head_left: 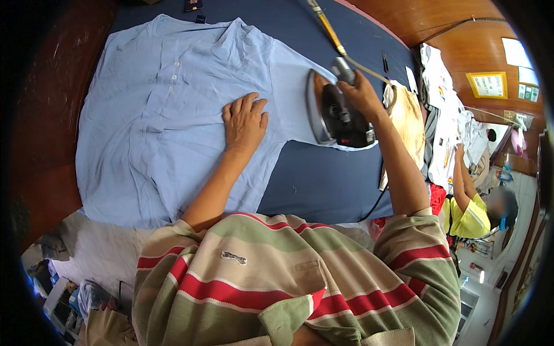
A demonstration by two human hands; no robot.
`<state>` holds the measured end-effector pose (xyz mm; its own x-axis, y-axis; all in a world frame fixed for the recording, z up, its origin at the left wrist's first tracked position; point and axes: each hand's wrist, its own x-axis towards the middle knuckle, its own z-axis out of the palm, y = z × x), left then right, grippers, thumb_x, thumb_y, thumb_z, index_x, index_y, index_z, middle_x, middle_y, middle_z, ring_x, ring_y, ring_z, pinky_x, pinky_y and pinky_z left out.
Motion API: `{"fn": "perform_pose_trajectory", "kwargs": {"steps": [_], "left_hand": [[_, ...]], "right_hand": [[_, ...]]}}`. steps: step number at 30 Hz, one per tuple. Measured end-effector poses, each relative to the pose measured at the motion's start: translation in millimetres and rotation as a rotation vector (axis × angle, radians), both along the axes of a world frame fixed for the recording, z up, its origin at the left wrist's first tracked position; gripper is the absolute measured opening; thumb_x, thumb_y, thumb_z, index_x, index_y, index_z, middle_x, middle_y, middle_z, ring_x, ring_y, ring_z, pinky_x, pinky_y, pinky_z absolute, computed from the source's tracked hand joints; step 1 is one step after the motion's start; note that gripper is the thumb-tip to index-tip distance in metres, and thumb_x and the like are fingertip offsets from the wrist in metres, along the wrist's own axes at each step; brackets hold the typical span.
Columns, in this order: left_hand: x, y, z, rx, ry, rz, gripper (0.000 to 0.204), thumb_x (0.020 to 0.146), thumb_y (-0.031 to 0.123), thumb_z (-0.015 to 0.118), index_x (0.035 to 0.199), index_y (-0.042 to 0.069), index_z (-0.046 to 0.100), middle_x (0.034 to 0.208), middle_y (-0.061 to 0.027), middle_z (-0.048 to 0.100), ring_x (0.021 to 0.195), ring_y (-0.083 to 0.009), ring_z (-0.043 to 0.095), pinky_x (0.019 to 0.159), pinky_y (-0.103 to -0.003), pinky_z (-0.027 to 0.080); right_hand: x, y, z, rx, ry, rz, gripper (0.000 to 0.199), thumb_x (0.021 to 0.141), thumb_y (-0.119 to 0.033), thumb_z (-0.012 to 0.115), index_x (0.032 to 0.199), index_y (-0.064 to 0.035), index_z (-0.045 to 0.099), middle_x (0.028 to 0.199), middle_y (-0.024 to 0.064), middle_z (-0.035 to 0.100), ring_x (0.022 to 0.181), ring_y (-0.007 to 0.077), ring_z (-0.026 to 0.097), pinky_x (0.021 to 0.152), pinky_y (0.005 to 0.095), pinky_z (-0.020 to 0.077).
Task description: The person irons the front and sleeves of a blue shirt on a padded table before folding it and placing it into a stack of similar garments.
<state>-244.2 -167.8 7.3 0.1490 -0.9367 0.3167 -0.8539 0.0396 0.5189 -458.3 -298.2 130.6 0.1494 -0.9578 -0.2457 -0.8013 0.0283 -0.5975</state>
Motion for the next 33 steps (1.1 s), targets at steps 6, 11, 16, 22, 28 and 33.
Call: {"fn": "perform_pose_trajectory", "kwargs": {"steps": [6,11,16,22,28,33], "left_hand": [[-1,0,1,0.019,0.015,0.004,0.023,0.078,0.018,0.059,0.101,0.014,0.062,0.114,0.0012,0.052,0.109,-0.0167,0.046,0.096,-0.041,0.028],[0,1,-1,-0.002,0.021,0.013,0.021,0.079,0.016,0.057,0.099,0.014,0.063,0.114,0.0009,0.052,0.108,-0.0170,0.047,0.096,-0.042,0.028],[2,3,5,-0.049,-0.024,-0.101,0.020,0.079,0.014,0.057,0.098,0.014,0.064,0.111,0.0025,0.055,0.105,-0.0156,0.049,0.095,-0.041,0.028],[2,22,6,0.052,0.022,-0.262,0.020,0.079,0.015,0.057,0.098,0.011,0.063,0.110,0.0008,0.056,0.106,-0.0167,0.050,0.093,-0.043,0.030],[1,25,3,0.004,-0.060,-0.249,0.017,0.081,0.017,0.056,0.096,0.013,0.064,0.109,0.0029,0.055,0.105,-0.0134,0.049,0.094,-0.041,0.029],[1,25,4,0.026,-0.081,-0.255,0.025,0.080,0.015,0.055,0.104,0.015,0.062,0.110,0.0013,0.054,0.105,-0.0151,0.048,0.094,-0.042,0.029]], "right_hand": [[-18,6,7,0.073,-0.007,0.136,0.044,0.077,-0.028,0.061,0.106,0.0026,0.050,0.089,0.0157,0.059,0.082,0.0218,0.058,0.076,0.0331,0.0452],[3,-1,9,-0.019,-0.027,0.138,0.042,0.077,-0.029,0.061,0.103,0.0032,0.051,0.085,0.0159,0.058,0.078,0.0216,0.057,0.072,0.0325,0.0450],[17,-9,12,0.018,-0.054,0.115,0.041,0.078,-0.028,0.060,0.103,0.0036,0.052,0.083,0.0154,0.058,0.073,0.0212,0.058,0.069,0.0323,0.0462],[19,-11,7,0.002,-0.013,0.162,0.043,0.077,-0.028,0.060,0.106,0.0038,0.052,0.085,0.0168,0.061,0.071,0.0221,0.061,0.067,0.0322,0.0486],[11,-20,0,-0.019,-0.005,0.147,0.044,0.077,-0.028,0.061,0.106,0.0038,0.051,0.087,0.0175,0.061,0.073,0.0234,0.061,0.069,0.0316,0.0485],[11,10,5,0.042,-0.055,0.401,0.049,0.077,-0.030,0.062,0.110,0.0040,0.049,0.090,0.0175,0.061,0.076,0.0245,0.060,0.073,0.0324,0.0477]]}}
